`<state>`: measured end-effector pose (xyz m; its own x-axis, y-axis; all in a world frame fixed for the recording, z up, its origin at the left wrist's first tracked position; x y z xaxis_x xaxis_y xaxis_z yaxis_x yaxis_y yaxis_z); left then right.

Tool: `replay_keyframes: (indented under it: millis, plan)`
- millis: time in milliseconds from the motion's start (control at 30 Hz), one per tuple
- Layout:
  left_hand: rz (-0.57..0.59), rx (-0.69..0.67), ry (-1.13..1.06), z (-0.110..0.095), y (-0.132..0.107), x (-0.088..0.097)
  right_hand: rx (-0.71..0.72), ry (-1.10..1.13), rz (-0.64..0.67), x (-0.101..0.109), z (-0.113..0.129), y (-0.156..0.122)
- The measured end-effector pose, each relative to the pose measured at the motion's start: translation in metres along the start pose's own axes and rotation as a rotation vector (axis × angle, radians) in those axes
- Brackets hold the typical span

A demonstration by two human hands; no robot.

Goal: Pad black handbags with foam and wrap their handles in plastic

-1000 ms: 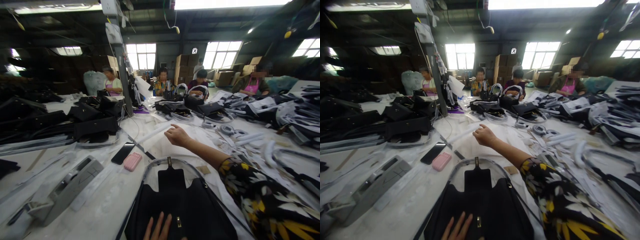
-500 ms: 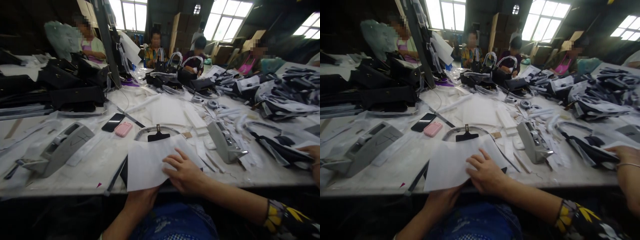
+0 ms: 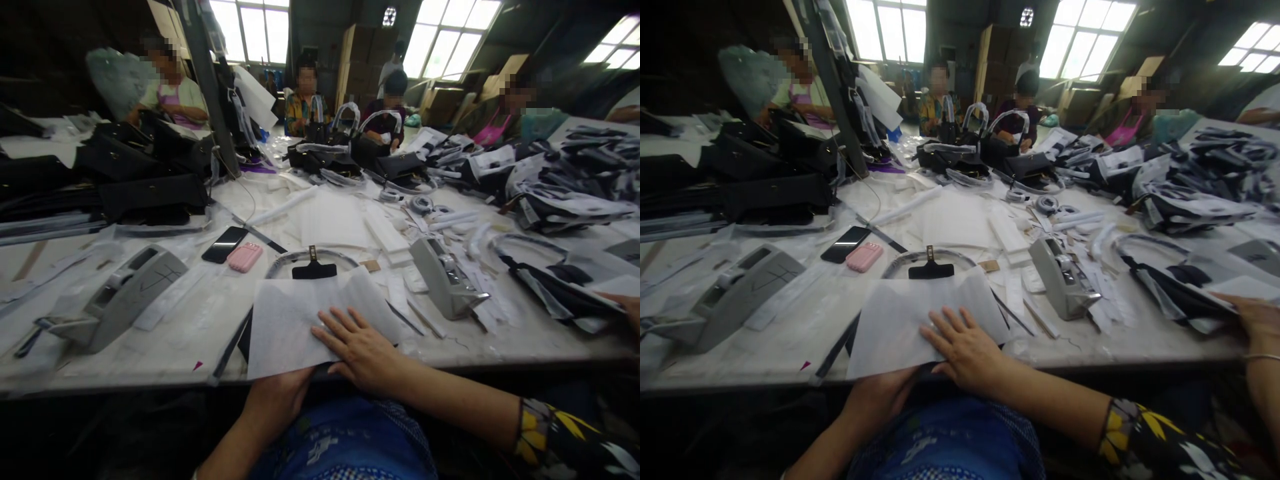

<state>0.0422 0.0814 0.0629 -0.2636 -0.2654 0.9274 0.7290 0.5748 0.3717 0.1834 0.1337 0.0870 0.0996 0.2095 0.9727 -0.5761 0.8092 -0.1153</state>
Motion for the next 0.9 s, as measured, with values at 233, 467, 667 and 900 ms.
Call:
replay_keyframes:
  millis: [233, 467, 667, 900]
  plan:
    - [-0.139, 0.061, -0.124, -0.015, 0.031, 0.084, -0.018, 0.063, -0.024, -0.009, -0.002, 0.001]
    - [-0.082, -0.017, -0.179, 0.034, 0.053, 0.015, -0.016, 0.247, 0.021, 0.002, -0.009, 0.000]
    - [-0.147, 0.129, -0.254, 0.042, 0.030, -0.002, -0.065, 0.389, -0.003, 0.021, -0.028, 0.015]
    - [-0.107, 0.154, -0.280, 0.043, 0.032, -0.003, 0.057, 0.175, 0.005, 0.007, -0.025, 0.018]
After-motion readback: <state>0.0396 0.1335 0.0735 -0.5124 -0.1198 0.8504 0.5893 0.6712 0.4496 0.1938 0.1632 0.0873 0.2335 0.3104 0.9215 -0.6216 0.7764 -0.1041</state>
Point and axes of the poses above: each hand's wrist, its own y-axis towards the middle knuckle, its own x-axis out of the back of the hand, z = x × y, the point moved 7 cm from there along y, towards the middle knuckle, and after that the axes turned 14 degrees about -x, right-handed, at the moved point
